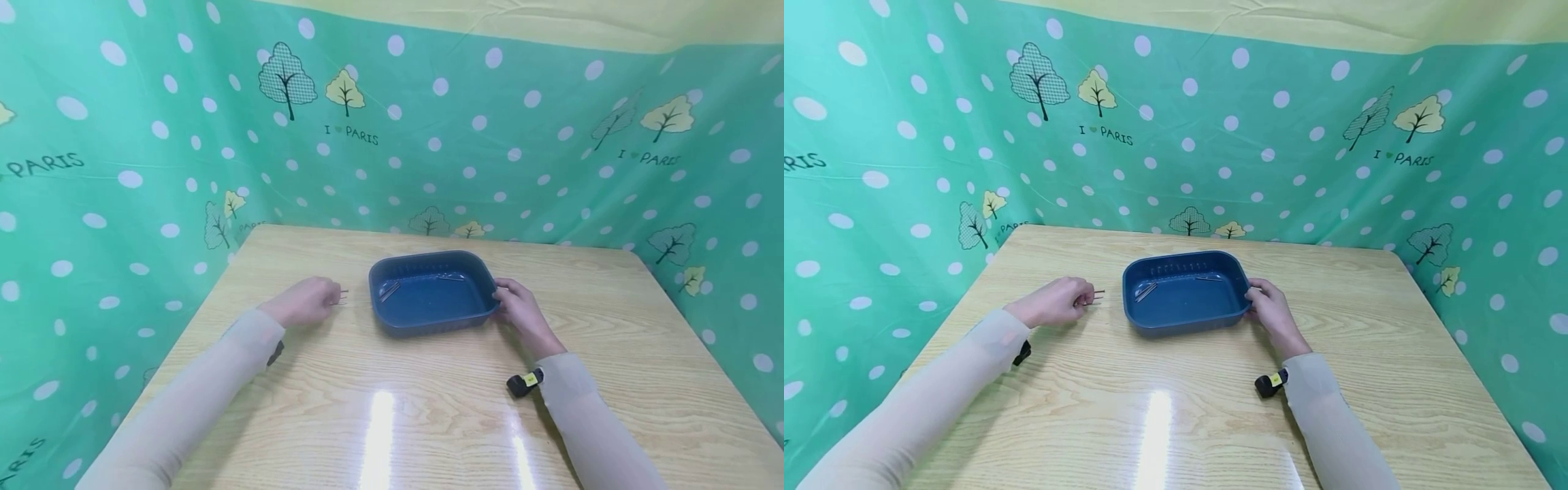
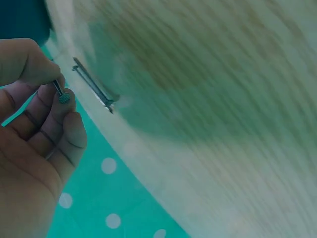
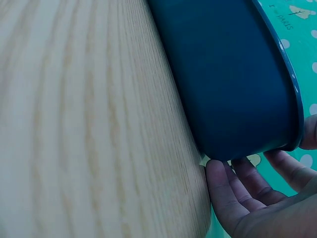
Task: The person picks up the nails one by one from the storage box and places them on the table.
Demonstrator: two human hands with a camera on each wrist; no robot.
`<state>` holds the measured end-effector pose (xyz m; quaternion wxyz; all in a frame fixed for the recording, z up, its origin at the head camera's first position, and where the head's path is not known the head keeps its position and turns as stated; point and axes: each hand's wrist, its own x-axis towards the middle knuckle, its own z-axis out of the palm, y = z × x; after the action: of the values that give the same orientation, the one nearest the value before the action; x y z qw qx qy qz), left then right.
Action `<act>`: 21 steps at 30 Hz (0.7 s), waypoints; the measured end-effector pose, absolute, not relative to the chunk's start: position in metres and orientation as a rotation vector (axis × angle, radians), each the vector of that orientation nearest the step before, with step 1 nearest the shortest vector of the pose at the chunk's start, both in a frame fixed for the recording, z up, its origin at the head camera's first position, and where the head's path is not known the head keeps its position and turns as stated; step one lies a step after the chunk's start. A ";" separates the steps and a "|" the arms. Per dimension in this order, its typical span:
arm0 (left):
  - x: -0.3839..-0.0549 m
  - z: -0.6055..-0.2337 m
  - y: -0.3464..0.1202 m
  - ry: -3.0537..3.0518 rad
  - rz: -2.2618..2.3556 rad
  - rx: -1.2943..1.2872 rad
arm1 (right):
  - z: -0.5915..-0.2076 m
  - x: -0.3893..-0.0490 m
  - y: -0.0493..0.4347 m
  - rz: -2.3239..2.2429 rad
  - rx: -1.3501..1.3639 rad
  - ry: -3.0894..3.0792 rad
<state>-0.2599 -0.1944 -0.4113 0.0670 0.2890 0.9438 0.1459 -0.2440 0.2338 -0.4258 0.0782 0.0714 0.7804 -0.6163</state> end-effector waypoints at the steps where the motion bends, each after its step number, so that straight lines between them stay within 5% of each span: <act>1: -0.260 -0.413 -0.196 2.844 0.437 0.867 | -0.426 -0.244 0.234 -1.848 0.221 2.335; 21: -0.267 -0.426 -0.200 2.903 0.376 0.846 | -0.427 -0.246 0.234 -1.822 0.221 2.353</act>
<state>-0.2673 -0.2002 -0.4259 0.0474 0.2773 0.9517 0.1232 -0.2458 0.2338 -0.4270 0.0789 0.0737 0.7861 -0.6086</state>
